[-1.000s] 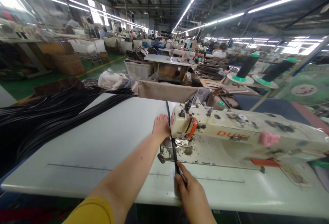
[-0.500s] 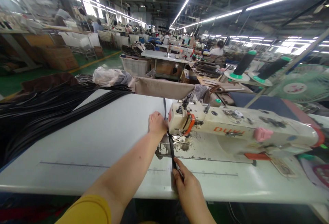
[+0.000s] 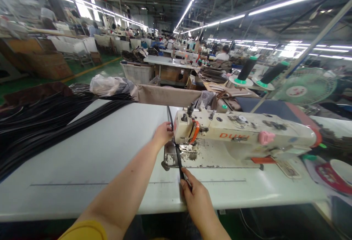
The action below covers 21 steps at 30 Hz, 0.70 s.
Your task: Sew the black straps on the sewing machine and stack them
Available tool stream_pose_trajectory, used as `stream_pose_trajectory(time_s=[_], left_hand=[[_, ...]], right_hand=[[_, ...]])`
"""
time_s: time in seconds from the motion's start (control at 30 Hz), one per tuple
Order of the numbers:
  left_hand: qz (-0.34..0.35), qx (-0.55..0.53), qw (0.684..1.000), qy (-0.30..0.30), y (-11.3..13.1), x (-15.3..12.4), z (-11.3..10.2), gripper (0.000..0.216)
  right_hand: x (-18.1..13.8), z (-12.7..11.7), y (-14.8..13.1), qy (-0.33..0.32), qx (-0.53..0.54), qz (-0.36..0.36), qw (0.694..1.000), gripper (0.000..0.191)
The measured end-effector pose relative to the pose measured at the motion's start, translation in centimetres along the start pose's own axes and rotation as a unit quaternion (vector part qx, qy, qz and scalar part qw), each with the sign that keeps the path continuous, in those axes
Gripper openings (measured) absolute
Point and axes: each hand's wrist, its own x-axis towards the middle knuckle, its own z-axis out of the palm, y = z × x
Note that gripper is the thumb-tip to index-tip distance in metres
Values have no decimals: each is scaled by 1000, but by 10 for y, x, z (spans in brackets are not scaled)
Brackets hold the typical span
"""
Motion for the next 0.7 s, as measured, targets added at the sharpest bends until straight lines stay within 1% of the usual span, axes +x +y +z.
stream_pose_trajectory(time_s=[0.03,0.1,0.17,0.23,0.33,0.5,0.6,0.7], left_hand=[[7,-2,1000,-8,-1,0,0,45],[25,2,999,-25,-4,1,0,33],[45,17,998,-38,-5,1,-2,19],[53,38,997,-42,-5,2,-3,10],[45,65,996,-36,-3,2,-3,9],[25,88,996,-19,1,-1,-1,12],[24,93,995,-10,3,-3,0,12],[23,95,995,-6,4,-4,0,12]], right_hand=[[0,0,0,1,1,-2,1000,53],[1,-1,1,2,4,-5,1000,53],[1,-1,2,3,6,-5,1000,53],[2,-1,1,2,5,-1,1000,54],[3,-2,1,1,5,3,1000,54],[4,-2,2,10,20,7,1000,55],[5,-2,2,-1,17,25,1000,57],[5,-3,1,-12,14,28,999,60]])
